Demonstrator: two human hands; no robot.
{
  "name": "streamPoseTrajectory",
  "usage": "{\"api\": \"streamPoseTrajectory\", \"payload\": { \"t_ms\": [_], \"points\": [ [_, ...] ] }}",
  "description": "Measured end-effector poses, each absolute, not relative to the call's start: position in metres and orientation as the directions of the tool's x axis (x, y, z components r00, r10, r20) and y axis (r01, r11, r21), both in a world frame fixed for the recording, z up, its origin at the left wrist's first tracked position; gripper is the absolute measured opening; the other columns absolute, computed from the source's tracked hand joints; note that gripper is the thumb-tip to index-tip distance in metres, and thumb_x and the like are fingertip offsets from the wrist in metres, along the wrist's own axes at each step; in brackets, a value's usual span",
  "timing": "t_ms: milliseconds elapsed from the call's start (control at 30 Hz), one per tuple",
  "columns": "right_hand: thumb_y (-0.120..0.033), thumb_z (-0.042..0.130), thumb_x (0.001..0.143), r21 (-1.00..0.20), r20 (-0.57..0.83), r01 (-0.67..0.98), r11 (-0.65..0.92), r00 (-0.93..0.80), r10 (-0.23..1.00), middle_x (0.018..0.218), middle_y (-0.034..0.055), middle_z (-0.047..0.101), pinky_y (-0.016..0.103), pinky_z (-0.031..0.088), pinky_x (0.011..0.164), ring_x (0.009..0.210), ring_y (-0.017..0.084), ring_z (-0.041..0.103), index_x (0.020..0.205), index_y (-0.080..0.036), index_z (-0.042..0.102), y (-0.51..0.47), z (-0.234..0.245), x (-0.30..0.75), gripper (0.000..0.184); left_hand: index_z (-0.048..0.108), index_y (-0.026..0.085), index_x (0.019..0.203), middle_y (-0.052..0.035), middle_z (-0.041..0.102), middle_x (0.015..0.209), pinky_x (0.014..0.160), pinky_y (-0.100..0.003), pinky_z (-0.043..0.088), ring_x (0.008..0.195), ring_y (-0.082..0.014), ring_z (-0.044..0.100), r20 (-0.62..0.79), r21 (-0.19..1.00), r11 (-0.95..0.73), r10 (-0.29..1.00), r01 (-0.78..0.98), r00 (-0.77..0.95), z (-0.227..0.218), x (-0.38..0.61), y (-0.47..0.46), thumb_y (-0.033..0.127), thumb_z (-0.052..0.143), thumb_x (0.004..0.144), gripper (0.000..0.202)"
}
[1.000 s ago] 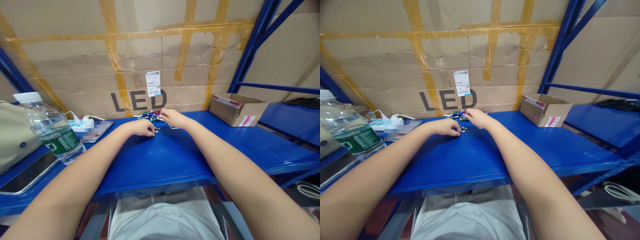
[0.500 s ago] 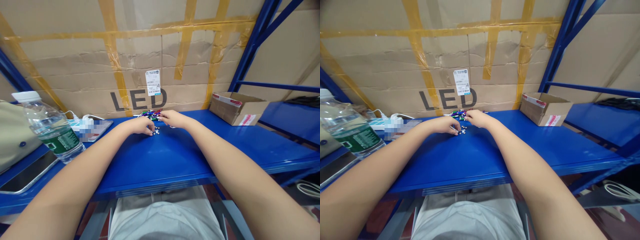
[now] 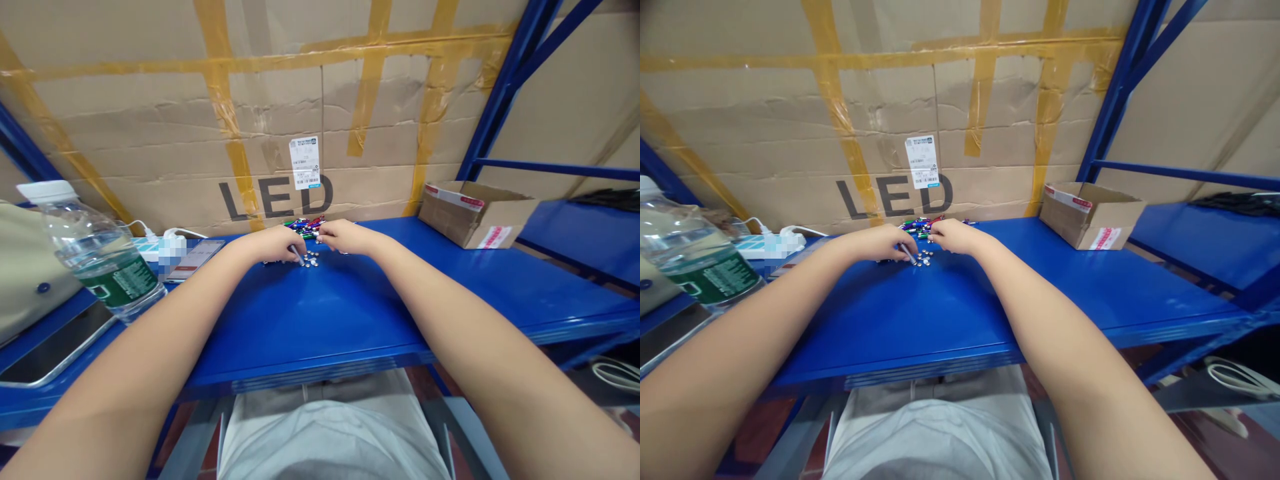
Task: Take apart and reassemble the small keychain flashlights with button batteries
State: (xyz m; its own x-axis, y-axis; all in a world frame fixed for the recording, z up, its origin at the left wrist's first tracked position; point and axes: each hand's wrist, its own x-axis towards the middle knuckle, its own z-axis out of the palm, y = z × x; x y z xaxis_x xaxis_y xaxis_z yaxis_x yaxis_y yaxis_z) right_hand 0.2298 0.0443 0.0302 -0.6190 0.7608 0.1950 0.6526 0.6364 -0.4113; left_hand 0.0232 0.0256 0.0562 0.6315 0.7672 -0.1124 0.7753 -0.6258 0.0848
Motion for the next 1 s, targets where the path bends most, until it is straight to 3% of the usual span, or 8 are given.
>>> {"api": "streamPoseTrajectory", "payload": {
  "t_ms": [200,367,467,600,700,800,1000],
  "points": [
    [-0.027,0.044,0.091,-0.359,0.167,0.677,0.643,-0.631,0.757,0.070,0.0021,0.060,0.023,0.037,0.053,0.053,0.009,0.050,0.073,-0.017,0.051,0.045,0.031,0.230,0.022,0.067,0.021,0.104,-0.0007,0.071,0.101,0.065,-0.019,0.042,0.082,-0.0130,0.063,-0.173,0.099,-0.584,0.787,0.805,0.592,0.059,0.016,0.026,0.024,0.063,0.077,0.028],
    [-0.024,0.048,0.086,-0.298,-0.053,0.764,0.573,-0.612,0.789,0.072,0.0042,0.064,0.024,0.039,0.050,0.051,0.010,0.053,0.082,-0.015,0.059,0.040,0.034,0.228,0.015,0.069,0.021,0.097,-0.0005,0.071,0.096,0.065,-0.020,0.041,0.079,-0.0133,0.062,-0.266,0.021,-0.587,0.777,0.809,0.571,0.054,0.015,0.029,0.025,0.064,0.074,0.023],
    [-0.019,0.053,0.080,-0.248,-0.112,0.796,0.553,-0.590,0.799,0.075,0.0047,0.066,0.024,0.041,0.050,0.053,0.011,0.056,0.088,-0.015,0.063,0.036,0.035,0.227,0.014,0.068,0.021,0.099,-0.0008,0.071,0.094,0.063,-0.021,0.040,0.077,-0.0136,0.061,-0.268,-0.016,-0.581,0.787,0.814,0.556,0.052,0.018,0.028,0.024,0.064,0.074,0.025],
    [-0.016,0.055,0.075,-0.171,-0.107,0.793,0.585,-0.605,0.789,0.077,0.0052,0.069,0.025,0.041,0.052,0.057,0.013,0.058,0.095,-0.016,0.067,0.033,0.036,0.224,0.023,0.070,0.021,0.096,-0.0014,0.071,0.091,0.063,-0.022,0.039,0.076,-0.0145,0.061,-0.179,-0.012,-0.578,0.804,0.816,0.567,0.051,0.026,0.024,0.031,0.061,0.079,0.022],
    [-0.021,0.060,0.075,-0.122,-0.039,0.750,0.650,-0.658,0.752,0.088,0.0066,0.070,0.026,0.042,0.058,0.070,0.017,0.062,0.094,-0.017,0.069,0.034,0.035,0.222,0.022,0.072,0.022,0.094,-0.0016,0.072,0.088,0.062,-0.023,0.038,0.074,-0.0151,0.061,-0.148,-0.030,-0.590,0.801,0.807,0.580,0.047,0.034,0.022,0.033,0.059,0.080,0.022],
    [-0.027,0.063,0.078,-0.136,0.031,0.698,0.704,-0.707,0.707,0.093,0.0061,0.071,0.025,0.042,0.063,0.079,0.018,0.062,0.092,-0.017,0.070,0.037,0.030,0.218,0.019,0.073,0.022,0.095,-0.0015,0.073,0.089,0.063,-0.023,0.038,0.075,-0.0156,0.062,-0.139,-0.061,-0.609,0.790,0.791,0.598,0.042,0.038,0.023,0.026,0.059,0.080,0.021],
    [-0.024,0.064,0.078,-0.147,0.012,0.669,0.729,-0.736,0.677,0.093,0.0048,0.072,0.024,0.041,0.064,0.078,0.016,0.062,0.094,-0.018,0.071,0.044,0.019,0.213,0.018,0.072,0.021,0.094,-0.0020,0.072,0.089,0.062,-0.023,0.038,0.073,-0.0150,0.061,-0.110,-0.058,-0.613,0.788,0.788,0.606,0.038,0.037,0.026,0.024,0.060,0.077,0.021]
  ]
}}
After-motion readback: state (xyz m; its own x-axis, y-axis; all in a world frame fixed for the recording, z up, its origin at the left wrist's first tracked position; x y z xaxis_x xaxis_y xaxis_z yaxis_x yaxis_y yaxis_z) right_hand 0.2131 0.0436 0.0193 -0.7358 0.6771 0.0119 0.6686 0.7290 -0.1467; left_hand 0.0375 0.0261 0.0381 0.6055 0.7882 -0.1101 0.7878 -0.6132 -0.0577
